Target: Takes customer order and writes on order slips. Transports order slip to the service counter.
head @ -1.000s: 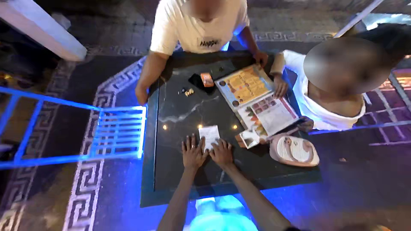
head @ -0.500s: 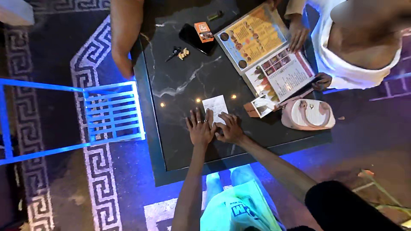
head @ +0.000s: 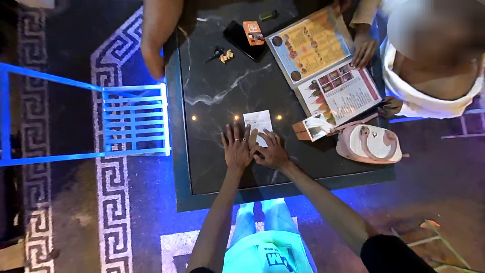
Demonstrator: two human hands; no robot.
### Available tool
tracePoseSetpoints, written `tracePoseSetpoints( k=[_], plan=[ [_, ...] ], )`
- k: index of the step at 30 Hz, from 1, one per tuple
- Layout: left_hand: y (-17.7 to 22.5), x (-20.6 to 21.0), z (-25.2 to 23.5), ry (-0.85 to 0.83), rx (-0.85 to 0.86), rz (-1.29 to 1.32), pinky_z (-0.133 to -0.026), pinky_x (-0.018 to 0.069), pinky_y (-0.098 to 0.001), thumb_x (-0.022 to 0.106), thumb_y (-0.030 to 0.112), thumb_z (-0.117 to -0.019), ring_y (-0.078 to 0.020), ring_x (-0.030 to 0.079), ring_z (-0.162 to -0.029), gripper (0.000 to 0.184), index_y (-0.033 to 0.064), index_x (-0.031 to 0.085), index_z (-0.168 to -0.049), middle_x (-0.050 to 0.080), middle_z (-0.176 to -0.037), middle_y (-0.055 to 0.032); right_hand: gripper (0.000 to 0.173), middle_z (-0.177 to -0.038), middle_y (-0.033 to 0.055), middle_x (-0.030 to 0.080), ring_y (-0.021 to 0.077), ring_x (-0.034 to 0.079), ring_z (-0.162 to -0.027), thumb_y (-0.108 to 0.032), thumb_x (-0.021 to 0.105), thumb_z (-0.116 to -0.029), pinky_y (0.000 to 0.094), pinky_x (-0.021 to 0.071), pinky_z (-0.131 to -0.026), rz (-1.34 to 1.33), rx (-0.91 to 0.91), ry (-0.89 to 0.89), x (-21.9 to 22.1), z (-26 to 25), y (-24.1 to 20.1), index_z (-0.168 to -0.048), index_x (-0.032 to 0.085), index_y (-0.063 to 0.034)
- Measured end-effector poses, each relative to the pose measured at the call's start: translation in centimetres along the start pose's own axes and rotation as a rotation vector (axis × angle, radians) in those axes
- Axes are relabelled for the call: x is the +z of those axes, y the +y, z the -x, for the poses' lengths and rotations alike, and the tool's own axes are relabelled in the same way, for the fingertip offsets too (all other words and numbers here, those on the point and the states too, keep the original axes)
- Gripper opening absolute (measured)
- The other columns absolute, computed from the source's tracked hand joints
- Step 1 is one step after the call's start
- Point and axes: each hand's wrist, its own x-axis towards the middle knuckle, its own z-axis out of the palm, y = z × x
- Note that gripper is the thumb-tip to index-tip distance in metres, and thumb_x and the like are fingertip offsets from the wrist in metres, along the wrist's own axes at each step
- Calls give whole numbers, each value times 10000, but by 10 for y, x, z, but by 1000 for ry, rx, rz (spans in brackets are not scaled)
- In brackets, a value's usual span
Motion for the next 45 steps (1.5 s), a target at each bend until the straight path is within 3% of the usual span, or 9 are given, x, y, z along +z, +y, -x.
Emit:
tracePoseSetpoints(
  k=[6, 10, 14, 17, 23, 34, 38, 42, 45],
  plan=[
    [1, 0, 2, 25, 1, 24, -1188, 20, -729, 282, 762, -943, -460, 28, -1564, 749, 407, 325, -1601, 136, -1710, -163, 627, -1400, 235, 580, 379, 619, -1196, -570, 505, -971, 569, 463, -994, -71, 143, 96, -13, -19, 3, -1328, 619, -68],
    [1, -1, -3, 25, 7, 15, -1181, 18, -741, 220, 756, -954, -461, 39, -1563, 711, 444, 360, -1577, 153, -1713, -132, 678, -1515, 199, 480, 371, 519, -1315, -652, 363, -984, 578, 380, -1049, 21, 111, 72, 1, -35, 14, -1455, 553, -202],
    [2, -5, 1, -17, 14, 2, -1189, 27, -725, 224, 731, -971, -440, 32, -1569, 673, 472, 323, -1583, 138, -1720, -106, 641, -1524, 197, 476, 367, 466, -1386, -642, 319, -1011, 568, 358, -1093, 35, 69, 97, 3, -31, 12, -1409, 583, -215],
    [-1, 1, 0, 12, 12, 14, -1204, 15, -717, 201, 656, -1010, -411, 46, -1577, 642, 399, 457, -1539, 181, -1714, -75, 586, -1565, 136, 462, 380, 360, -1476, -607, 292, -1026, 637, 299, -1136, 38, 83, -74, 4, -39, 11, -1414, 613, -308],
    [1, 7, 0, 98, 14, 49, -1200, 38, -718, 198, 609, -1030, -403, 111, -1572, 613, 385, 516, -1503, 247, -1697, -60, 496, -1541, 85, 504, 338, 403, -1457, -551, 346, -1036, 600, 323, -1128, 71, 75, -73, 6, -39, 14, -1372, 641, -334],
    [1, 3, 1, 80, 183, 5, -1161, 26, -772, 207, 587, -1040, -384, 137, -1572, 606, 362, 505, -1518, 277, -1689, -9, 746, -1543, 166, 474, 342, 425, -1433, -656, 370, -967, 573, 310, -1138, 44, 72, 94, 5, -37, 16, -1475, 515, -128],
    [0, 2, 0, 69, 262, 22, -1182, 14, -746, 265, 558, -1046, -362, 113, -1580, 586, 278, 626, -1413, 271, -1691, -15, 754, -1546, 167, 469, 332, 419, -1439, -664, 322, -976, 569, 300, -1152, 32, 69, 120, 5, -38, 16, -1478, 516, -136],
    [1, 4, 2, 111, 265, -4, -1187, 23, -730, 253, 554, -1050, -349, 91, -1584, 586, 305, 531, -1503, 247, -1699, 9, 729, -1550, 178, 457, 338, 408, -1443, -640, 342, -977, 567, 296, -1152, 28, 62, 135, 5, -37, 16, -1473, 516, -134],
    [1, 4, -1, 122, 270, 19, -1180, 30, -746, 255, 575, -1048, -368, 111, -1579, 586, 308, 623, -1417, 289, -1684, 4, 713, -1557, 198, 441, 353, 397, -1450, -641, 347, -986, 570, 296, -1153, 12, 64, 158, 6, -39, 18, -1475, 520, -151]
  ],
)
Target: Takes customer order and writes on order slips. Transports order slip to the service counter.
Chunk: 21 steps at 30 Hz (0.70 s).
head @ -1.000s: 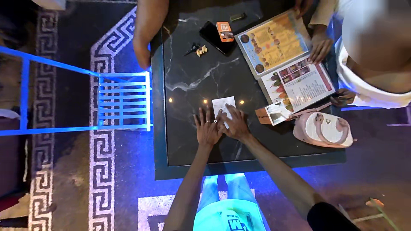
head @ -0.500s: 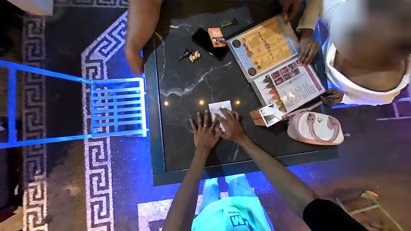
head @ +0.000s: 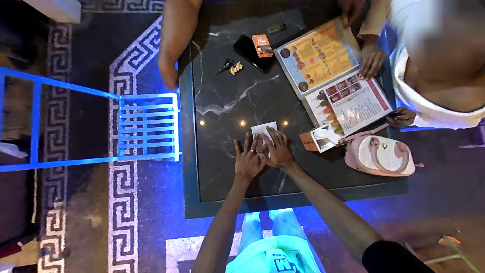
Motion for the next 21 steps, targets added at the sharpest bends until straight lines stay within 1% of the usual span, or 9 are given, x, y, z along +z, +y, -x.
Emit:
tracePoseSetpoints(
  k=[3, 5, 7, 9, 12, 14, 16, 18, 21],
  plan=[
    [1, -3, -1, -46, -6, 13, -1169, 47, -759, 252, 590, -1046, -387, 153, -1569, 598, 302, 658, -1377, 363, -1652, -6, 656, -1574, 181, 430, 359, 369, -1474, -637, 324, -1002, 590, 281, -1159, 6, 23, -55, -3, -1, -2, -1472, 538, -232],
    [1, -4, 1, -98, -10, 3, -1171, 46, -760, 254, 596, -1040, -383, 147, -1570, 622, 271, 616, -1427, 383, -1641, -18, 613, -1596, 140, 418, 371, 319, -1501, -624, 286, -1008, 624, 235, -1171, 24, 62, -209, -9, -3, -6, -1477, 547, -328],
    [0, -4, -2, -108, -9, -3, -1168, 58, -760, 268, 581, -1041, -376, 156, -1570, 629, 238, 578, -1467, 387, -1639, -19, 595, -1578, 126, 450, 386, 320, -1499, -611, 274, -1018, 648, 222, -1168, 25, 72, -272, -11, -9, -6, -1458, 570, -341],
    [0, -1, -1, -106, -6, -3, -1164, 47, -766, 271, 577, -1042, -381, 152, -1570, 635, 227, 556, -1487, 374, -1646, -25, 566, -1554, 125, 481, 399, 344, -1484, -588, 303, -1019, 656, 238, -1156, 27, 63, -262, -11, -8, -5, -1431, 597, -335],
    [0, 3, 1, -78, -3, -22, -1167, 40, -764, 240, 597, -1040, -381, 146, -1571, 657, 233, 562, -1482, 362, -1652, -25, 564, -1564, 100, 470, 373, 331, -1494, -606, 288, -1016, 636, 230, -1170, 40, 53, -249, -7, -5, -4, -1435, 583, -369],
    [0, 2, 0, -93, 10, -32, -1175, 38, -754, 228, 612, -1039, -379, 132, -1574, 668, 243, 539, -1500, 353, -1657, -24, 591, -1559, 107, 474, 359, 335, -1493, -627, 292, -1002, 628, 219, -1180, 23, 51, -215, -6, -4, -2, -1424, 599, -349],
    [1, 2, -1, -38, 57, -25, -1177, 66, -749, 248, 606, -1048, -371, 181, -1565, 643, 256, 538, -1502, 399, -1632, -25, 645, -1537, 133, 496, 355, 384, -1467, -644, 302, -990, 618, 248, -1174, 7, 48, -140, -6, -2, 1, -1427, 601, -276],
    [1, -2, 0, -52, 101, -8, -1190, 56, -733, 284, 579, -1055, -347, 171, -1572, 623, 241, 506, -1528, 382, -1642, -17, 715, -1544, 143, 484, 353, 400, -1457, -679, 294, -983, 609, 260, -1173, -2, 58, -105, -7, 0, -1, -1456, 562, -215],
    [-2, -8, -1, -176, 144, 58, -1214, 21, -708, 338, 535, -1060, -325, 142, -1581, 581, 218, 533, -1507, 387, -1639, -17, 750, -1554, 162, 464, 384, 382, -1461, -717, 299, -958, 655, 241, -1159, -4, 66, -125, -6, -2, -4, -1479, 538, -234]
  ],
)
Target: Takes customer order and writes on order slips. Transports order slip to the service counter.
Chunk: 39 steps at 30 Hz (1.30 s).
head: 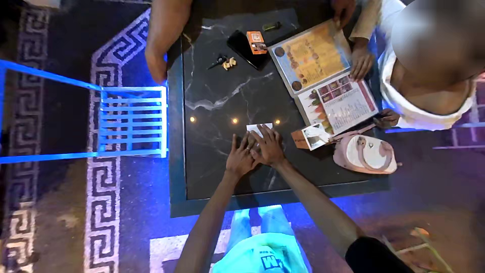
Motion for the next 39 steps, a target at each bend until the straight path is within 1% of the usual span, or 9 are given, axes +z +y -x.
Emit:
tracePoseSetpoints(
  k=[8, 17, 21, 24, 27, 30, 32, 36, 39],
  plan=[
    [1, 5, -1, 78, 52, -6, -1191, 69, -736, 342, 532, -1060, -334, 213, -1563, 558, 228, 580, -1462, 458, -1595, -21, 714, -1584, 158, 423, 372, 350, -1482, -709, 267, -980, 632, 243, -1165, 27, -20, 14, 1, 2, 2, -1496, 511, -279],
    [1, 6, -2, 61, 38, 20, -1206, 40, -717, 334, 558, -1047, -308, 259, -1551, 604, 193, 577, -1462, 440, -1606, -33, 624, -1646, 71, 353, 360, 205, -1550, -655, 227, -1009, 669, 133, -1195, 36, 42, -240, -5, -1, 2, -1507, 496, -392],
    [1, -3, -5, 48, 8, 60, -1192, 96, -731, 296, 586, -1045, -331, 320, -1525, 641, 186, 589, -1452, 482, -1576, -36, 670, -1648, 99, 346, 397, 213, -1540, -695, 167, -1003, 700, 157, -1168, -31, 103, -258, -18, -8, -4, -1515, 485, -403],
    [2, -16, -7, -40, -24, 96, -1194, 85, -728, 422, 538, -1011, -355, 322, -1520, 597, 174, 587, -1454, 512, -1551, -62, 648, -1634, 186, 339, 480, 215, -1519, -659, 340, -991, 747, 136, -1152, -86, 110, -194, -31, -22, -24, -1524, 494, -326],
    [5, -21, -5, -169, -103, 152, -1224, 72, -663, 585, 492, -938, -352, 327, -1512, 635, 130, 569, -1460, 510, -1539, -122, 604, -1604, 195, 380, 466, 256, -1507, -463, 636, -922, 757, 179, -1146, -105, -43, -109, -18, -30, -40, -1497, 515, -322],
    [8, -12, -3, -102, -200, 210, -1237, 147, -613, 702, 588, -840, -403, 345, -1494, 846, 40, 545, -1466, 490, -1538, -199, 543, -1647, 129, 342, 458, 218, -1528, -417, 612, -960, 772, 153, -1146, -133, -72, -271, -13, -32, -42, -1492, 505, -429],
    [7, -10, -3, -110, -253, 260, -1249, 128, -574, 731, 566, -821, -388, 324, -1507, 843, 14, 568, -1437, 480, -1544, -204, 461, -1639, 126, 360, 474, 227, -1519, -431, 599, -956, 767, 153, -1142, -157, -58, -359, -16, -37, -44, -1415, 607, -392],
    [7, -13, -3, -158, -267, 208, -1254, 154, -550, 696, 590, -835, -369, 339, -1502, 830, 20, 579, -1427, 489, -1537, -199, 467, -1668, 118, 300, 459, 175, -1539, -452, 593, -967, 760, 111, -1156, -177, -67, -444, -22, -43, -47, -1428, 599, -372],
    [10, -17, -5, -112, -248, 200, -1254, 45, -606, 669, 591, -855, -389, 246, -1540, 852, 40, 523, -1488, 431, -1591, -166, 529, -1667, 124, 302, 464, 187, -1535, -512, 573, -970, 776, 126, -1144, -158, -61, -366, -23, -35, -46, -1487, 521, -414]
  ],
)
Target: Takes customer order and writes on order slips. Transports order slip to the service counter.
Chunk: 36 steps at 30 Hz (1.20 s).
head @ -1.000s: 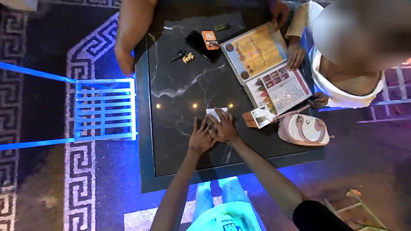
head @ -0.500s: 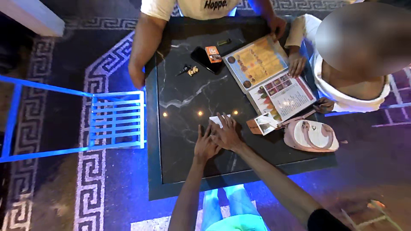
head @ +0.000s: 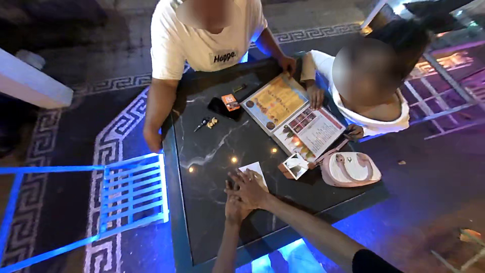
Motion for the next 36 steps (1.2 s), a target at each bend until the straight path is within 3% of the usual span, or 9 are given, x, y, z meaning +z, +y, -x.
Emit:
tracePoseSetpoints(
  k=[6, 14, 17, 19, 23, 26, 29, 31, 36],
  plan=[
    [-9, 14, -5, 343, 300, -183, -1134, 174, -773, 291, 595, -1014, -431, 387, -1467, 724, 106, 553, -1480, 491, -1545, -173, 568, -1528, 176, 496, 360, 434, -1439, -512, 323, -1051, 612, 317, -1155, 154, 144, 650, 19, 68, 19, -1429, 563, -162],
    [-10, 19, -3, 347, 239, -185, -1164, 174, -738, 393, 489, -993, -404, 375, -1482, 579, 161, 634, -1405, 519, -1531, -129, 463, -1552, 58, 499, 293, 438, -1450, -463, 526, -981, 623, 304, -1160, 353, 323, 338, 38, 95, 24, -1408, 606, -303],
    [-12, 18, -3, 376, 259, -129, -1151, 181, -753, 381, 512, -992, -429, 391, -1466, 602, 141, 654, -1381, 539, -1508, -148, 400, -1402, 168, 607, 324, 543, -1340, -300, 572, -988, 525, 418, -1130, -151, 331, 596, 5, 85, 1, -1292, 689, -69],
    [-10, 12, -4, 375, 272, -112, -1148, 177, -760, 354, 524, -1014, -449, 398, -1455, 625, 113, 637, -1389, 532, -1508, -172, 405, -1110, 144, 713, 200, 675, -1078, -201, 371, -1073, 382, 547, -979, -720, 395, 815, -52, 61, -29, -1120, 680, 56],
    [-7, 15, -2, 267, 259, -84, -1135, 162, -787, 371, 495, -1023, -502, 371, -1450, 588, 116, 628, -1393, 510, -1511, -218, 778, -615, -52, 583, 97, 610, -631, -733, 51, -986, 299, 541, -652, -1855, 324, 1096, -134, 7, -11, -672, 545, -222],
    [-14, 20, -5, 271, 258, -107, -1160, 131, -764, 407, 471, -1017, -455, 317, -1493, 540, 143, 621, -1389, 473, -1552, -178, 678, -501, -71, 442, 98, 484, -477, -689, 128, -1013, 281, 460, -543, -2256, 195, 1320, -167, -24, 12, -623, 452, -238],
    [-16, 21, -3, 315, 293, -104, -1152, 145, -767, 446, 489, -994, -473, 361, -1462, 550, 137, 635, -1372, 512, -1513, -189, 508, -544, -70, 351, 48, 359, -451, -482, 192, -1106, 186, 343, -466, -1686, 235, 1333, -167, -4, -27, -714, 373, -216],
    [-10, 13, 1, 343, 306, -70, -1125, 194, -779, 466, 506, -990, -505, 462, -1374, 552, 99, 681, -1294, 597, -1413, -208, 509, -613, -8, 445, 81, 471, -529, -451, 282, -1109, 229, 429, -507, -977, 96, 1192, -115, 30, -43, -747, 460, -140],
    [-10, 9, 3, 402, 376, -5, -1082, 273, -781, 615, 402, -915, -477, 583, -1245, 387, 109, 774, -1112, 703, -1239, -170, 277, -1140, 125, 713, 331, 659, -1115, -331, 668, -935, 523, 526, -968, 16, 156, 641, 17, 97, -4, -1117, 747, -138]
  ],
)
